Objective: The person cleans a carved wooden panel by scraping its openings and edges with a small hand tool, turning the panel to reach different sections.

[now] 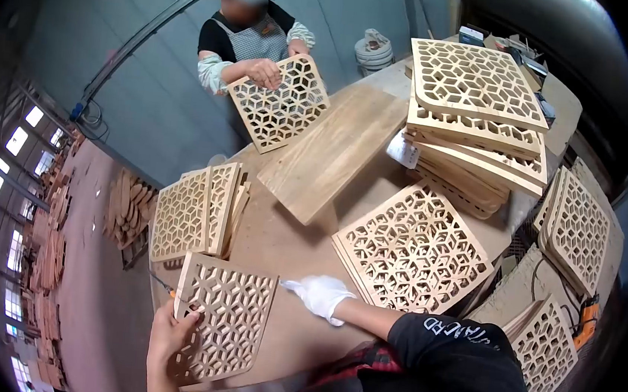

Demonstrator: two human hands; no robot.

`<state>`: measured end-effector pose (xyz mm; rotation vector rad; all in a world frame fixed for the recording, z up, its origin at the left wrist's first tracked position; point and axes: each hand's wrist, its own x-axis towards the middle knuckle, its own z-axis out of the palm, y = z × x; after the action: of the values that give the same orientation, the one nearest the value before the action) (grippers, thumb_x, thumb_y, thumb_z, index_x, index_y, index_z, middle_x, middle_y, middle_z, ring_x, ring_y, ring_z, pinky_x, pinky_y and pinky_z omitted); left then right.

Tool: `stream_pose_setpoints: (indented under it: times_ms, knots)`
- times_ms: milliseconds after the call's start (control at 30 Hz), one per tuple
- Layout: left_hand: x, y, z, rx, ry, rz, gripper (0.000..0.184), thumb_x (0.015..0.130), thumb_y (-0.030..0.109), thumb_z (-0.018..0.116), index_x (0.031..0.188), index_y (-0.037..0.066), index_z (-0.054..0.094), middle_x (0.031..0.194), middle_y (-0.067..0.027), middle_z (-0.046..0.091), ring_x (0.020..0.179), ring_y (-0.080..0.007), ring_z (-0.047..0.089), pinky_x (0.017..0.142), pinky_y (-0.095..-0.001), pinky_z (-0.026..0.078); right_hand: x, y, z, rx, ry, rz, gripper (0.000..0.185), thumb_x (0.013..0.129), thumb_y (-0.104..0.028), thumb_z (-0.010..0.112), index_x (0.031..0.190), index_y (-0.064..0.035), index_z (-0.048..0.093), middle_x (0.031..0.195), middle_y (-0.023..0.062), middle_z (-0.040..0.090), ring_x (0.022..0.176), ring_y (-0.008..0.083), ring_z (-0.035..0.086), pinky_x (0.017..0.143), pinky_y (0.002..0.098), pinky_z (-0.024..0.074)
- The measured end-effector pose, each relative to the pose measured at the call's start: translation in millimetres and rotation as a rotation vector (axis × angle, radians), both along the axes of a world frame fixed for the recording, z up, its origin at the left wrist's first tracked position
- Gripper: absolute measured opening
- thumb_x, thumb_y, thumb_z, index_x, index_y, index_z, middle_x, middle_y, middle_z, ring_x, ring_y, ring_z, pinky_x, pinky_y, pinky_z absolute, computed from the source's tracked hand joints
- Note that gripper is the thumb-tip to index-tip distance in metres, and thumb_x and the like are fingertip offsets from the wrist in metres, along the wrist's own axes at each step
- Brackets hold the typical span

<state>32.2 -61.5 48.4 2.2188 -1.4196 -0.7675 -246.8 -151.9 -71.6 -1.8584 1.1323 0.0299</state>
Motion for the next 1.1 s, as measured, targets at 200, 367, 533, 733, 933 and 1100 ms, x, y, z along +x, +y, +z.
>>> stream_pose_setpoints:
  times_ms: [200, 367, 533, 733, 933, 1100]
  knots:
    - [-16, -13, 4, 0.045, -0.109, -0.05, 0.026, 0.083, 0.014, 0.071, 0.103, -0.002, 0.066, 0.074, -0.0066, 0.067, 0.065, -0.0114, 0.059, 0.061, -0.0287, 0.047, -2, -6, -26, -0.028, 0.051, 0.039, 0.044, 0.102, -0.024, 0.027, 0.137, -0.0225, 0.052, 0.11, 0.0177, 0.065, 0.098, 0.0363, 0.065, 0.084, 0.0449, 0.0508]
    - [2, -24, -22, 0.058, -0.045, -0.105, 0.03, 0.083, 0.018, 0.072, 0.104, -0.001, 0.064, 0.086, -0.014, 0.071, 0.079, -0.0223, 0.067, 0.073, -0.0345, 0.051, 0, -5, -57, -0.321, 0.049, 0.094, 0.042, 0.099, -0.017, 0.035, 0.137, -0.0229, 0.053, 0.105, 0.0151, 0.067, 0.092, 0.034, 0.067, 0.077, 0.0445, 0.0533]
    - [-14, -36, -9, 0.006, -0.128, -0.145, 0.037, 0.078, 0.018, 0.077, 0.106, -0.002, 0.063, 0.088, -0.0168, 0.071, 0.082, -0.0276, 0.069, 0.074, -0.036, 0.052, 6, -11, -56, -0.282, 0.081, 0.102, 0.04, 0.098, -0.017, 0.038, 0.133, -0.0221, 0.056, 0.103, 0.0153, 0.068, 0.09, 0.0339, 0.067, 0.076, 0.0439, 0.0533]
    - [-23, -53, -24, -0.11, -0.348, -0.157, 0.042, 0.073, 0.022, 0.082, 0.1, -0.001, 0.061, 0.084, -0.021, 0.069, 0.081, -0.039, 0.067, 0.072, -0.0429, 0.052, 18, -24, -58, -0.236, 0.077, 0.086, 0.036, 0.101, -0.03, 0.039, 0.128, -0.0197, 0.06, 0.103, 0.0144, 0.069, 0.091, 0.035, 0.067, 0.078, 0.0433, 0.0526]
    - [-23, -56, -24, -0.064, -0.263, -0.072, 0.04, 0.077, 0.012, 0.078, 0.11, 0.0, 0.059, 0.086, -0.0215, 0.065, 0.077, -0.0332, 0.065, 0.068, -0.0428, 0.049, 23, -30, -87, -0.43, 0.034, 0.012, 0.044, 0.101, -0.044, 0.036, 0.104, -0.0168, 0.069, 0.095, 0.0143, 0.07, 0.082, 0.0342, 0.067, 0.074, 0.0458, 0.0516]
    - [-19, -60, -39, -0.21, -0.207, -0.155, 0.033, 0.08, 0.002, 0.073, 0.109, -0.002, 0.059, 0.075, -0.0134, 0.067, 0.058, -0.0179, 0.059, 0.055, -0.0324, 0.048, 25, -38, -84, -0.366, 0.122, 0.093, 0.029, 0.096, -0.029, 0.046, 0.09, -0.0089, 0.067, 0.085, 0.0163, 0.069, 0.083, 0.0351, 0.067, 0.074, 0.0433, 0.0516]
